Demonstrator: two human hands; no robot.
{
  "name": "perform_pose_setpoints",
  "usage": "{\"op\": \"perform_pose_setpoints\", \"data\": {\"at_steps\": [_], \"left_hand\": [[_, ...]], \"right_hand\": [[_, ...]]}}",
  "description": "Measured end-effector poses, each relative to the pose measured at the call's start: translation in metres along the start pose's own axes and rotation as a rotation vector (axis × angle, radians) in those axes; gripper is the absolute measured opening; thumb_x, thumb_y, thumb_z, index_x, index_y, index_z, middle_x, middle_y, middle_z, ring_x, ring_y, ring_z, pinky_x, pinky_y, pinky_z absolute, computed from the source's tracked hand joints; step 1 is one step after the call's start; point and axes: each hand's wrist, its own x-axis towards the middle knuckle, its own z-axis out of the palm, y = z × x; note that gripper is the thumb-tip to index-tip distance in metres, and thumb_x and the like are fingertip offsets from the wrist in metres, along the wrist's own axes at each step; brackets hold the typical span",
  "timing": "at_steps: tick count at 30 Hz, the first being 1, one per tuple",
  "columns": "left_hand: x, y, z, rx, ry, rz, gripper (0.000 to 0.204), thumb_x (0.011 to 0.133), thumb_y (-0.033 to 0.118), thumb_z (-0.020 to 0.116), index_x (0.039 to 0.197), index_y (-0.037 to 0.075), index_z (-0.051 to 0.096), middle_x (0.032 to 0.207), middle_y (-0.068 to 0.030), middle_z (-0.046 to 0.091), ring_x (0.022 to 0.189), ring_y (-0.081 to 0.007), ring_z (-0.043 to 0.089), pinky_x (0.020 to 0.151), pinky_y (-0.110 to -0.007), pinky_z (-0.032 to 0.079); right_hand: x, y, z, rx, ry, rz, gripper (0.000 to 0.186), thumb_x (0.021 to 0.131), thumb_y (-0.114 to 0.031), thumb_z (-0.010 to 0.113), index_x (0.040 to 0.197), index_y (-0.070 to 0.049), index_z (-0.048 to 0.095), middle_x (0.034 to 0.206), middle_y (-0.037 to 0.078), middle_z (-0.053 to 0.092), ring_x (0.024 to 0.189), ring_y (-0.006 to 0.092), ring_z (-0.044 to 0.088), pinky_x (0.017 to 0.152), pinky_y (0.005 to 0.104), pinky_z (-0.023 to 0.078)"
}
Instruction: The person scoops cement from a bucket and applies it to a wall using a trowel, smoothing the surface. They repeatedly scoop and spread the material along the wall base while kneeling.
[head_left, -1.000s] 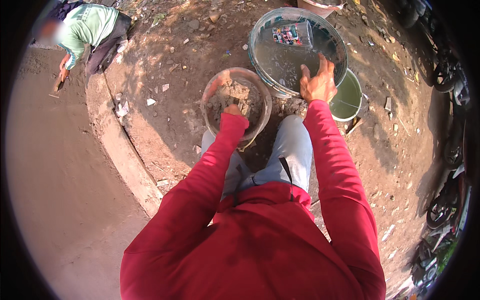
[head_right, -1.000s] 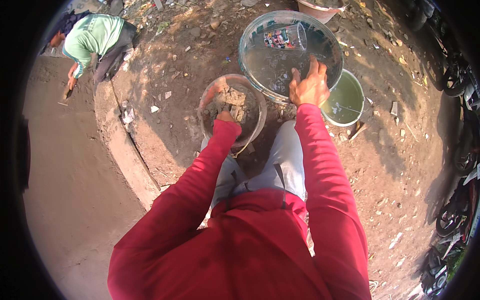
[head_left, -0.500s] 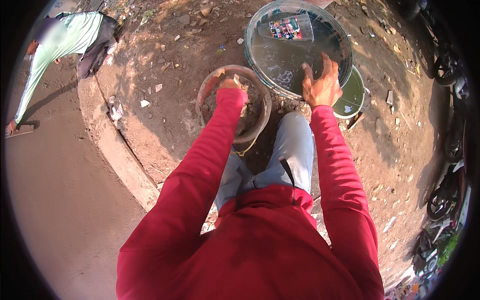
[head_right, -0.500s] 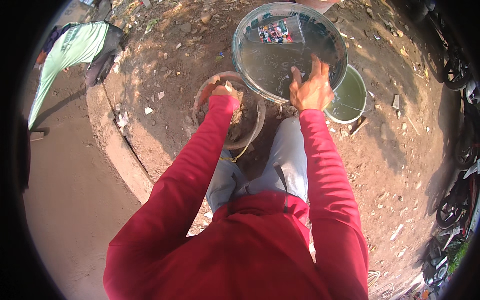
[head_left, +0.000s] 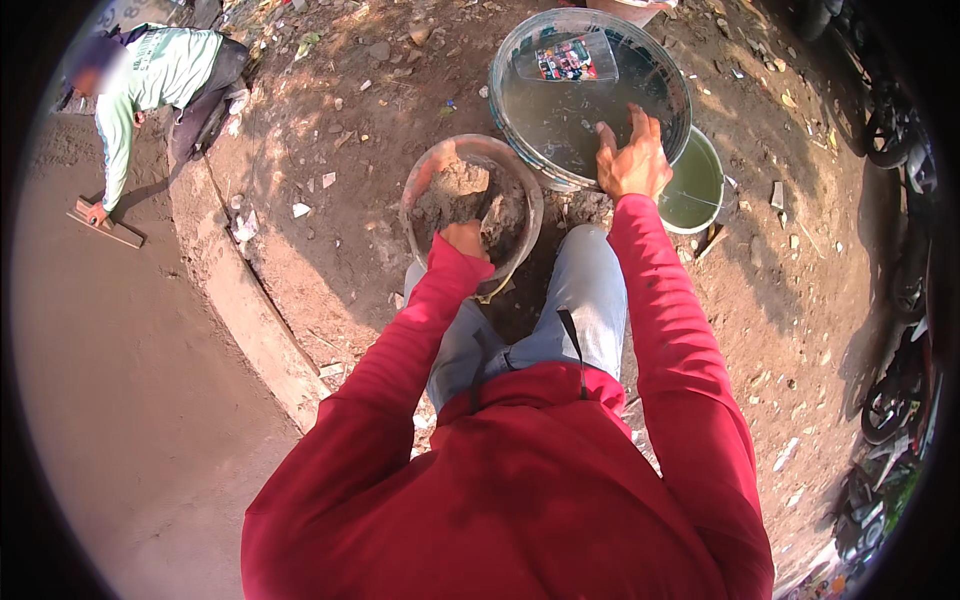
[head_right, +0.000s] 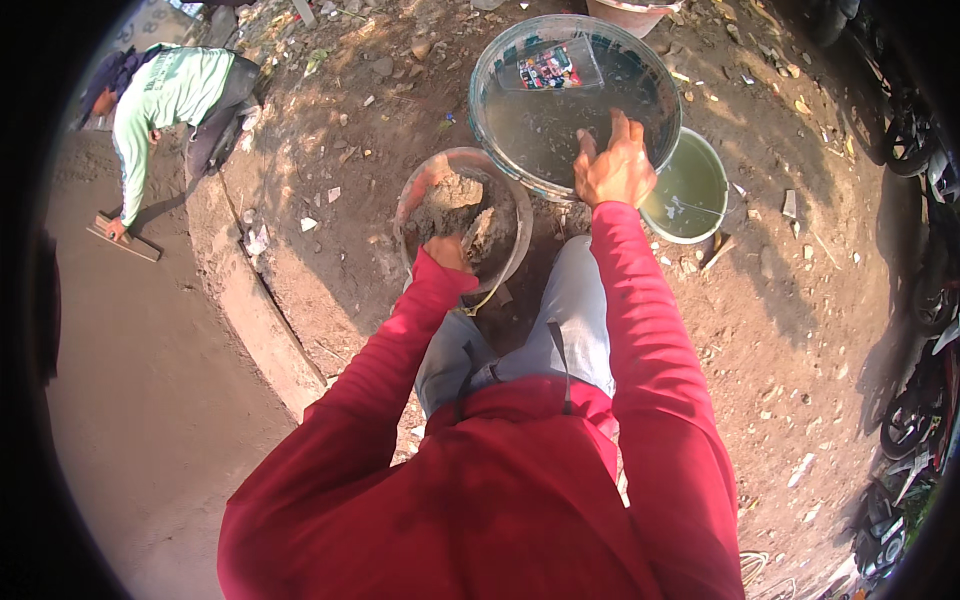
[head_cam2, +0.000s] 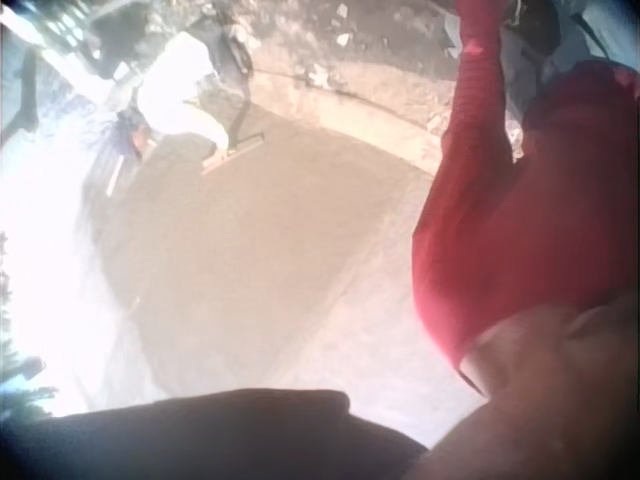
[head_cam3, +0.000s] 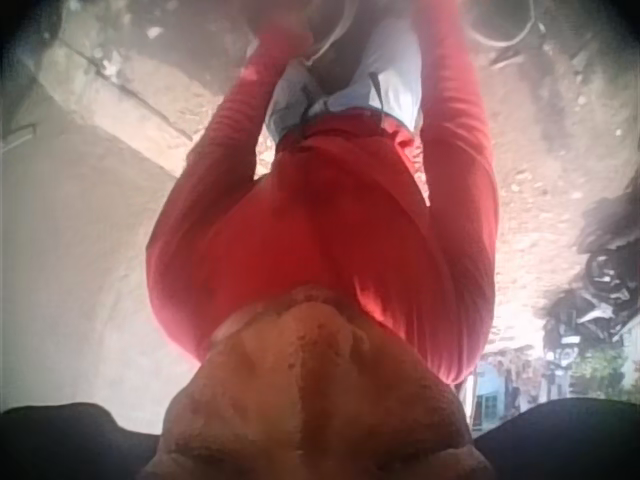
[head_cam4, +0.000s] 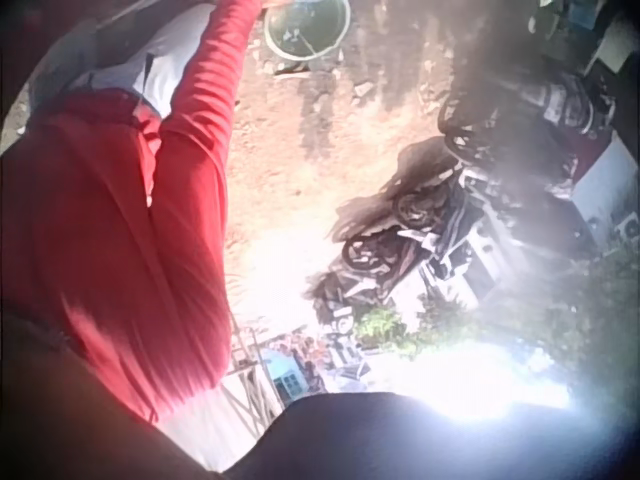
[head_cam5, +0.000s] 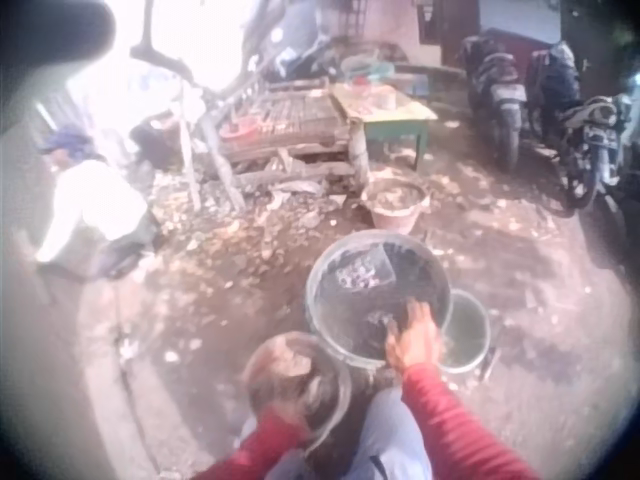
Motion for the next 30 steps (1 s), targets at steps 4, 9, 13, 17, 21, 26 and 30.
{"op": "perform_pose_setpoints", "data": {"at_steps": [4,9,13,17,21,26,30], "left_hand": [[0.015,-0.002,-0.098,0.022,0.058,-0.055,0.036,0.053,0.02,0.078,0.08,0.0,0.066,0.078,-0.0227,0.066,0.079,-0.0394,0.065,0.076,-0.043,0.053],[0.075,-0.021,-0.132,-0.096,-0.085,-0.367,0.046,0.057,0.018,0.077,0.097,0.0,0.068,0.093,-0.0232,0.067,0.088,-0.0351,0.067,0.079,-0.039,0.054],[0.097,-0.048,-0.056,-0.269,0.011,-0.601,0.047,0.063,0.015,0.075,0.107,0.002,0.066,0.104,-0.022,0.066,0.097,-0.0324,0.066,0.082,-0.037,0.053],[0.1,-0.053,-0.015,-0.305,0.096,-0.554,0.045,0.066,0.014,0.074,0.108,0.002,0.065,0.106,-0.0212,0.066,0.103,-0.0319,0.063,0.085,-0.036,0.053],[0.119,-0.049,-0.017,-0.047,0.031,-0.369,0.035,0.068,0.012,0.072,0.101,0.001,0.066,0.101,-0.023,0.066,0.101,-0.0337,0.063,0.084,-0.04,0.053],[0.08,-0.01,-0.016,0.043,-0.149,-0.025,0.018,0.071,0.008,0.062,0.086,-0.002,0.066,0.09,-0.0252,0.066,0.092,-0.0376,0.065,0.079,-0.042,0.053],[0.039,-0.035,0.001,0.125,-0.139,0.131,0.017,0.065,0.01,0.065,0.079,0.0,0.064,0.082,-0.0261,0.065,0.083,-0.0397,0.065,0.075,-0.045,0.052]], "right_hand": [[0.0,-0.002,-0.002,-0.03,-0.027,0.014,0.049,0.078,-0.037,0.068,0.121,-0.015,0.057,0.112,0.004,0.061,0.094,0.0262,0.064,0.079,0.0395,0.049],[0.0,0.0,-0.001,0.018,-0.019,-0.003,0.046,0.076,-0.032,0.071,0.115,-0.011,0.06,0.108,0.008,0.061,0.089,0.0304,0.065,0.076,0.0418,0.05],[-0.003,-0.006,0.006,-0.037,-0.022,0.001,0.041,0.077,-0.035,0.07,0.111,-0.012,0.063,0.106,0.006,0.063,0.088,0.0289,0.065,0.075,0.0406,0.05],[-0.005,-0.003,0.006,0.002,0.022,-0.007,0.036,0.076,-0.035,0.071,0.102,-0.01,0.067,0.097,0.004,0.065,0.085,0.0252,0.065,0.073,0.0377,0.05],[-0.006,-0.004,0.005,0.032,0.028,0.019,0.034,0.077,-0.033,0.072,0.1,-0.01,0.068,0.094,0.004,0.066,0.084,0.0234,0.066,0.072,0.0376,0.049],[-0.003,-0.005,0.002,0.02,0.024,0.03,0.033,0.078,-0.033,0.072,0.101,-0.01,0.068,0.092,0.004,0.067,0.083,0.0213,0.066,0.075,0.0356,0.049],[-0.004,-0.005,0.006,0.071,0.022,0.026,0.031,0.078,-0.033,0.07,0.1,-0.01,0.067,0.095,0.005,0.066,0.084,0.0266,0.065,0.074,0.0387,0.05]]}}
